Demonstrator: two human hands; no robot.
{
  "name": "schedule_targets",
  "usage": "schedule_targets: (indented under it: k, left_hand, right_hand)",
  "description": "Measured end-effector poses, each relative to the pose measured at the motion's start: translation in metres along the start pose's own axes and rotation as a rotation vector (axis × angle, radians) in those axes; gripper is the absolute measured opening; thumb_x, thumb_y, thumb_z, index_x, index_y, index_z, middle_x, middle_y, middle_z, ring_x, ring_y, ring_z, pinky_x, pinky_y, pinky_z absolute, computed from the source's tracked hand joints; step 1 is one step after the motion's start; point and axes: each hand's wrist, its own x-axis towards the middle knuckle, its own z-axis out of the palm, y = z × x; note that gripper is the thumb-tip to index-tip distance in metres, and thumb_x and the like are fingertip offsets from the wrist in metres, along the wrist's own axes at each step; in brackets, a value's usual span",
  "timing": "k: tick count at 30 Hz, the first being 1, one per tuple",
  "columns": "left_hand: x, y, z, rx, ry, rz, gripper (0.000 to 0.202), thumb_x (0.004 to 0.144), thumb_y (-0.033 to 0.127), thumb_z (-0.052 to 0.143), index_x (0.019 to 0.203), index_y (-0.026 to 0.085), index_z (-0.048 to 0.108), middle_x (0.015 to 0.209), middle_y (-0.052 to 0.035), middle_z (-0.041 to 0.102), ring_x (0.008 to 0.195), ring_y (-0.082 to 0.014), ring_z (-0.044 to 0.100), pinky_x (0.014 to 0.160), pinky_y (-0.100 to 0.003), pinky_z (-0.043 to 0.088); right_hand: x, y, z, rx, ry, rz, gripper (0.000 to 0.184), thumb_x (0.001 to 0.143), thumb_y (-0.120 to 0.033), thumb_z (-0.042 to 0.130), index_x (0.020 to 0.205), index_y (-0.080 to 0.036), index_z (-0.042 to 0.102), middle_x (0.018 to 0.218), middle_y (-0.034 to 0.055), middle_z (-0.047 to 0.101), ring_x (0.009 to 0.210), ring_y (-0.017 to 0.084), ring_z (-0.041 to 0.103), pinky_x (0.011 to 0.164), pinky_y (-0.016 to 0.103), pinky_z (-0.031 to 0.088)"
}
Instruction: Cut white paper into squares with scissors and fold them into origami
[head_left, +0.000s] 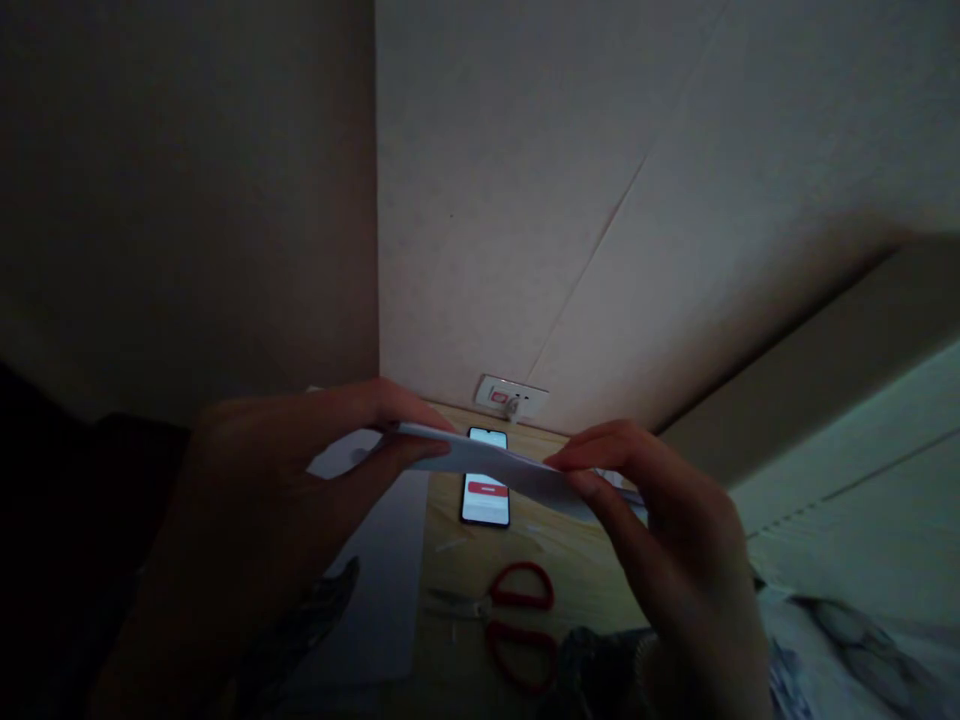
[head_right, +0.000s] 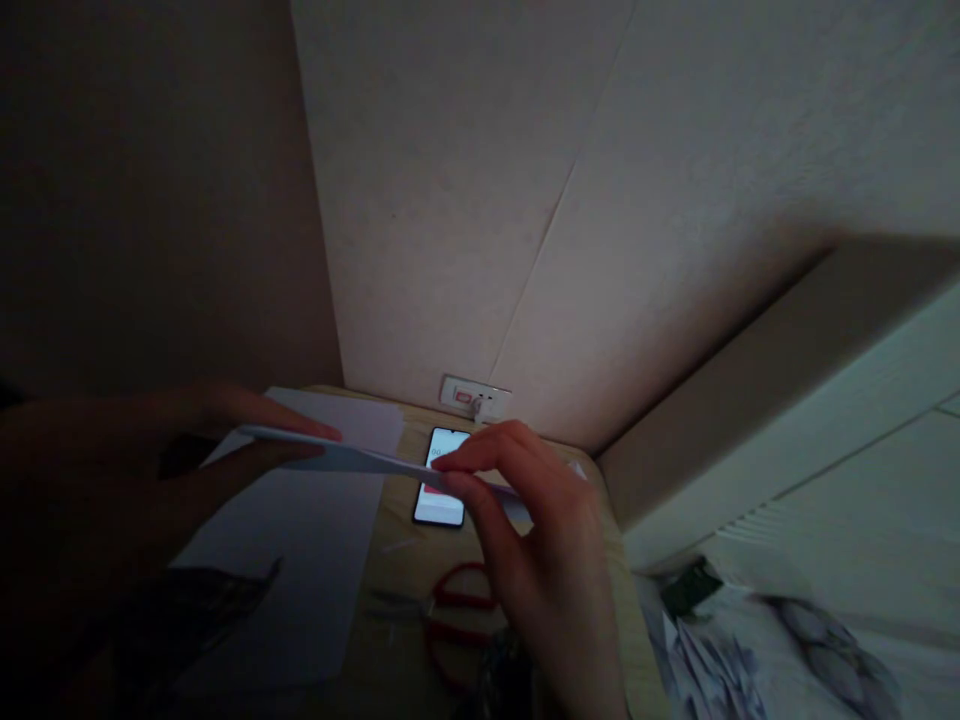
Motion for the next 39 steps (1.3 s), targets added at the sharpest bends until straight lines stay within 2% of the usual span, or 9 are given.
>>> schedule_targets:
  k: [4, 8, 14, 18, 22, 26, 30, 34, 39]
  left_hand:
    - [0.000, 0.001, 0.001, 0.018, 0.008, 0.061, 0.008, 0.081, 0.027, 0.065, 0.075, 0.026, 0.071, 0.072, 0.0117, 0.074, 0.062, -0.0089, 0.065, 0.065, -0.019, 0.049]
    - [-0.001, 0.006, 0.002, 0.004, -0.006, -0.010, 0.010, 0.081, 0.029, 0.066, 0.073, 0.025, 0.071, 0.067, 0.0099, 0.073, 0.054, -0.0090, 0.060, 0.065, -0.021, 0.050]
    - [0.002, 0.011, 0.008, -0.075, -0.037, 0.002, 0.011, 0.080, 0.028, 0.067, 0.071, 0.025, 0.071, 0.067, 0.0103, 0.073, 0.055, -0.0090, 0.061, 0.063, -0.020, 0.049]
    - [0.002, 0.013, 0.013, -0.159, -0.075, 0.051, 0.013, 0.082, 0.024, 0.064, 0.071, 0.026, 0.072, 0.066, 0.0116, 0.073, 0.054, -0.0080, 0.062, 0.060, -0.018, 0.049]
    - [0.000, 0.017, 0.012, -0.167, -0.062, 0.028, 0.013, 0.080, 0.022, 0.066, 0.068, 0.025, 0.071, 0.062, 0.0125, 0.071, 0.050, -0.0061, 0.060, 0.058, -0.015, 0.048]
    - [-0.003, 0.018, 0.015, -0.156, -0.099, 0.082, 0.012, 0.080, 0.017, 0.067, 0.073, 0.027, 0.071, 0.068, 0.0138, 0.073, 0.058, -0.0060, 0.066, 0.058, -0.014, 0.046]
    - [-0.003, 0.019, 0.020, -0.178, -0.097, 0.132, 0.013, 0.084, 0.021, 0.063, 0.073, 0.025, 0.070, 0.070, 0.0099, 0.075, 0.060, -0.0097, 0.068, 0.059, -0.018, 0.049]
    - [0.001, 0.021, 0.017, -0.317, -0.047, 0.014, 0.012, 0.080, 0.020, 0.066, 0.069, 0.024, 0.070, 0.064, 0.0102, 0.073, 0.049, -0.0081, 0.061, 0.059, -0.018, 0.053]
    - [0.002, 0.021, 0.013, -0.342, -0.085, 0.009, 0.015, 0.077, 0.013, 0.068, 0.068, 0.024, 0.070, 0.062, 0.0127, 0.071, 0.045, -0.0047, 0.056, 0.060, -0.015, 0.052]
  right_hand:
    - [-0.003, 0.001, -0.002, -0.048, 0.000, 0.011, 0.012, 0.088, -0.018, 0.059, 0.077, -0.023, 0.061, 0.076, -0.0036, 0.062, 0.070, 0.013, 0.058, 0.061, 0.024, 0.044]
    - [-0.006, -0.002, -0.002, -0.143, 0.035, 0.009, 0.014, 0.090, -0.016, 0.055, 0.078, -0.023, 0.059, 0.075, -0.0035, 0.059, 0.068, 0.012, 0.055, 0.059, 0.024, 0.041]
    - [-0.001, -0.003, 0.002, -0.064, -0.006, -0.018, 0.013, 0.089, -0.014, 0.055, 0.082, -0.023, 0.062, 0.079, -0.0028, 0.062, 0.072, 0.011, 0.058, 0.060, 0.022, 0.043]
    - [-0.002, -0.006, 0.005, -0.073, 0.043, -0.019, 0.013, 0.087, -0.012, 0.059, 0.078, -0.021, 0.060, 0.075, -0.0039, 0.060, 0.069, 0.010, 0.056, 0.059, 0.021, 0.043]
    - [-0.005, -0.010, 0.006, -0.093, 0.048, -0.037, 0.014, 0.088, -0.010, 0.058, 0.081, -0.021, 0.061, 0.078, -0.0034, 0.059, 0.072, 0.010, 0.056, 0.062, 0.021, 0.044]
    - [-0.005, -0.012, 0.008, -0.049, 0.010, -0.044, 0.012, 0.088, -0.012, 0.058, 0.084, -0.022, 0.062, 0.082, -0.0027, 0.062, 0.076, 0.011, 0.059, 0.064, 0.021, 0.046]
    - [-0.005, -0.014, 0.011, -0.062, 0.084, -0.051, 0.014, 0.086, -0.010, 0.060, 0.078, -0.022, 0.060, 0.074, -0.0041, 0.059, 0.069, 0.010, 0.057, 0.057, 0.020, 0.043]
    - [-0.009, -0.016, 0.011, -0.065, 0.194, -0.012, 0.016, 0.086, -0.011, 0.061, 0.075, -0.022, 0.059, 0.071, -0.0045, 0.056, 0.066, 0.011, 0.055, 0.056, 0.022, 0.042]
    - [-0.008, -0.016, 0.012, 0.029, 0.120, -0.007, 0.009, 0.086, -0.018, 0.064, 0.079, -0.024, 0.063, 0.075, -0.0050, 0.060, 0.069, 0.010, 0.057, 0.057, 0.021, 0.044]
